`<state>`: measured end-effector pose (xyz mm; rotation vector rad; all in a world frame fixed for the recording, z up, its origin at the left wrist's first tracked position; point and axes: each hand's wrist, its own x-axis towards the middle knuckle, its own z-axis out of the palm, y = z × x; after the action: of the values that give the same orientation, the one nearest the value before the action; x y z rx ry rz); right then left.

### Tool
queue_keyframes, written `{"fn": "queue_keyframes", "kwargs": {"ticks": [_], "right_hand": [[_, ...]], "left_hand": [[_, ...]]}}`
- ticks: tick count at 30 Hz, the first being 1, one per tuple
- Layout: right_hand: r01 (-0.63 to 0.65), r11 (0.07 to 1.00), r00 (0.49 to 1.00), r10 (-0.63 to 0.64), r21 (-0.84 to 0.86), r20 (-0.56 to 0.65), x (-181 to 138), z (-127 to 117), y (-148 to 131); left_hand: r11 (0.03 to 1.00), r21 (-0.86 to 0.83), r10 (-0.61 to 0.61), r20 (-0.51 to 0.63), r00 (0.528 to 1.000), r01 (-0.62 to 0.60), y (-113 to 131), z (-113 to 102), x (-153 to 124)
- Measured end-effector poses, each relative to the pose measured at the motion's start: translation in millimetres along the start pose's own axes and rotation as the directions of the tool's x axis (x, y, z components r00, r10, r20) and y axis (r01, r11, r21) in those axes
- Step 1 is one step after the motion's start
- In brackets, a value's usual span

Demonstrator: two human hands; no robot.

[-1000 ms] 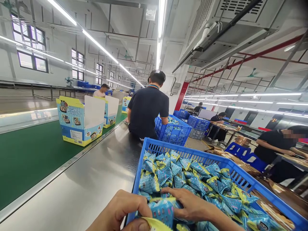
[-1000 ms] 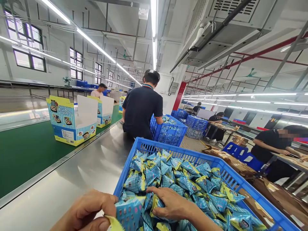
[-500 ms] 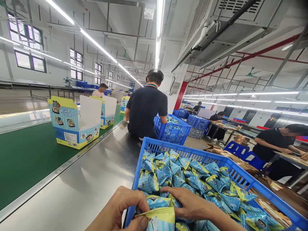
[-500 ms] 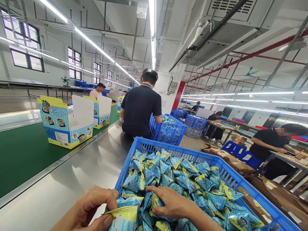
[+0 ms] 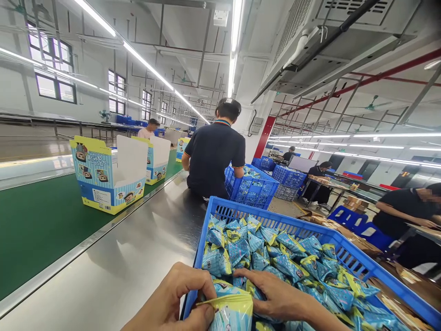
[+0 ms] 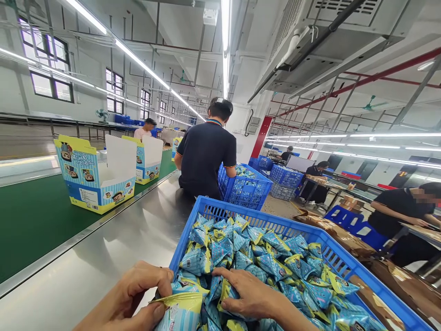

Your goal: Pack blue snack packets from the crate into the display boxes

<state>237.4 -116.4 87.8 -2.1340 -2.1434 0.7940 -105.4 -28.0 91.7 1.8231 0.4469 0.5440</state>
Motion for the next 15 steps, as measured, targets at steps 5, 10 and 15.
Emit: {"fn": "queue_keyframes", "kwargs": {"ticks": [5, 10, 15], "right_hand": [[-0.004, 1.0, 1.0, 0.004, 0.007, 0.001, -2.1, -2.3, -5.7], [-0.029, 0.999, 1.0, 0.029, 0.017, -0.01, -3.8, -4.2, -9.6], [-0.022, 0.999, 0.999, 0.023, 0.03, -0.035, -1.9, 4.4, 1.5]], "left_hand": [[0.972, 0.152, 0.209, -0.228, 0.951, -0.178, -2.4, -18.3, 19.8], [0.927, 0.356, 0.29, -0.489, 0.822, -0.116, -6.5, -116.0, 91.0], [0.839, 0.419, 0.174, -0.811, 0.559, 0.347, -11.7, -257.2, 150.5]]}}
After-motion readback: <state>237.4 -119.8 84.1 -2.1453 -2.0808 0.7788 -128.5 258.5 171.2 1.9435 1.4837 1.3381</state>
